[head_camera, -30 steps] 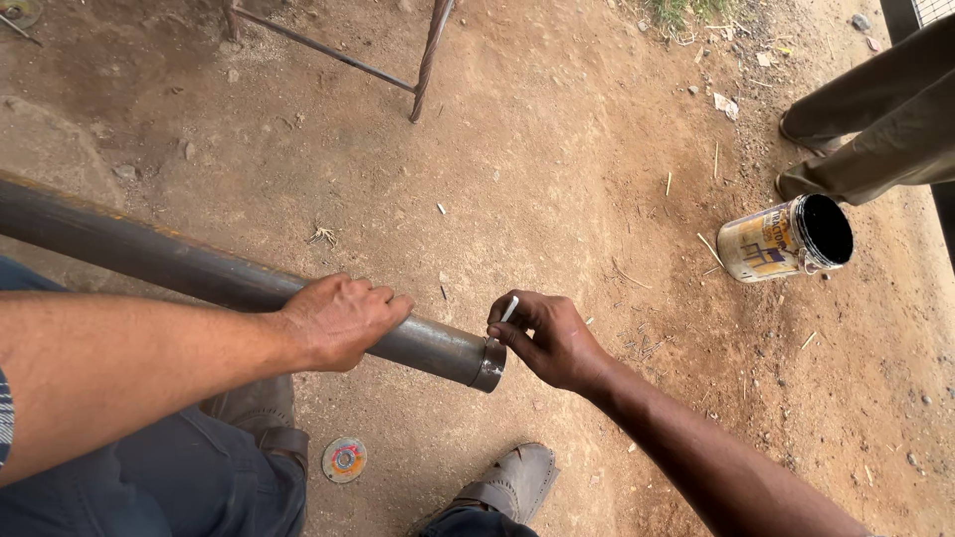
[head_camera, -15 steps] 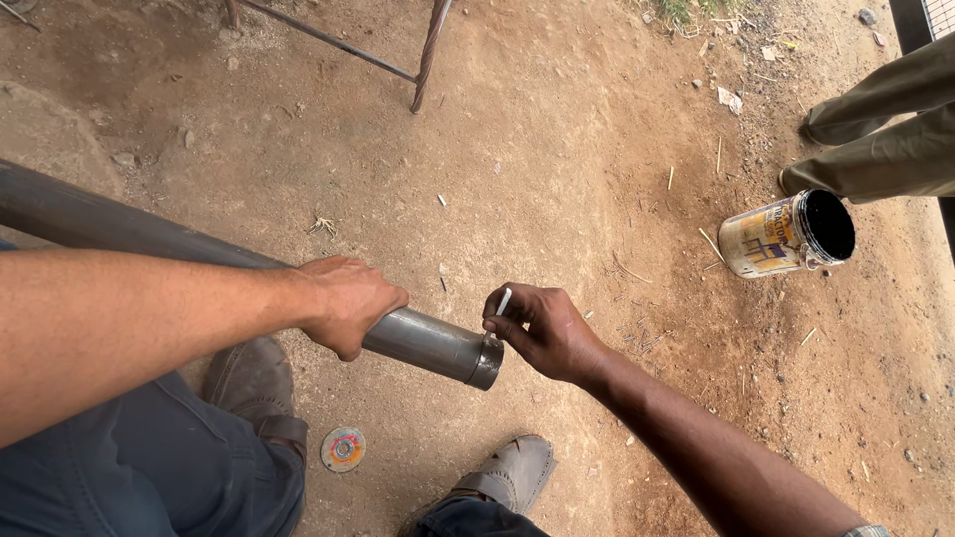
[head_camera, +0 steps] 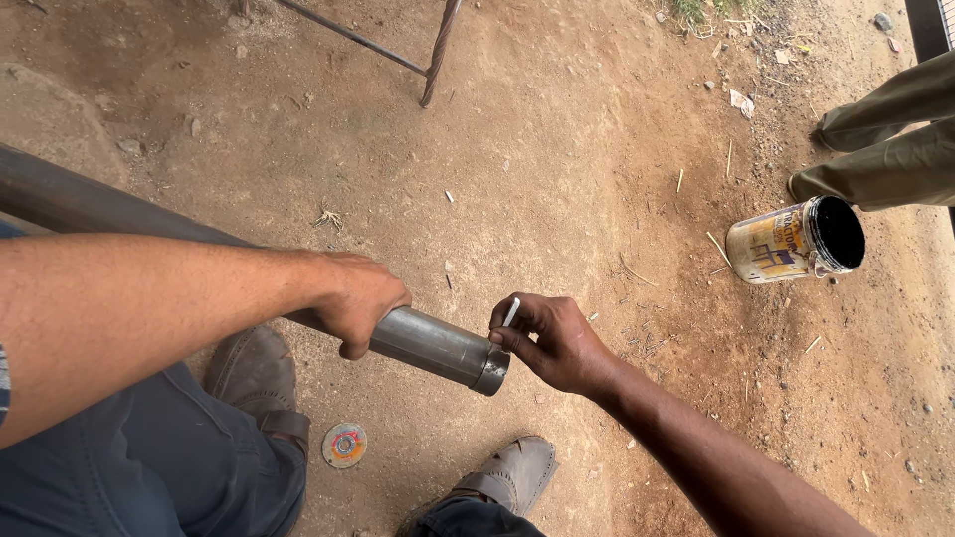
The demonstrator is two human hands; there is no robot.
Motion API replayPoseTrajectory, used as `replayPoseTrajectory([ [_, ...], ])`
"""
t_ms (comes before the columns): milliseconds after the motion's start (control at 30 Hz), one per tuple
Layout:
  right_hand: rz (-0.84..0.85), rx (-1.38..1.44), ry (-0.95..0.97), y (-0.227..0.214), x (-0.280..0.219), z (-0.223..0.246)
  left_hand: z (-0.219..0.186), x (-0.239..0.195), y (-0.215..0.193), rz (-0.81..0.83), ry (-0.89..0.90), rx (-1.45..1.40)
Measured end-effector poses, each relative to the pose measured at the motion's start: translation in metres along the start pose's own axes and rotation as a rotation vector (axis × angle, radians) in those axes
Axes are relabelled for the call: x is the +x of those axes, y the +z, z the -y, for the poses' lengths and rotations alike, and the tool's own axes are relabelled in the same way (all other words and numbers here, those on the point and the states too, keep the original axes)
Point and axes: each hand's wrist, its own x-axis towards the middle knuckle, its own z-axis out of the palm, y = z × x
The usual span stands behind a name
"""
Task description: The person marks a metal pipe using a small marking tool. They hold the pipe steady with one hand while drawing precise lines on the surface with the tool in the other hand.
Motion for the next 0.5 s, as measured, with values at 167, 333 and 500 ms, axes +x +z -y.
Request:
replayPoseTrajectory([
  [167, 0.001, -0.021, -0.025, 0.001, 0.002, 0.002, -0.006, -0.007, -0.002, -0.005, -0.014, 0.066],
  [333, -0.005, -0.019, 0.047, 0.002, 0.004, -0.002, -0.014, -0.014, -0.001, -0.078, 0.05, 0.235],
  [500, -0.022, 0.047, 0.115, 0.001, 0.006, -0.004, -0.029, -0.02, 0.018, -0.191, 0.001, 0.387],
])
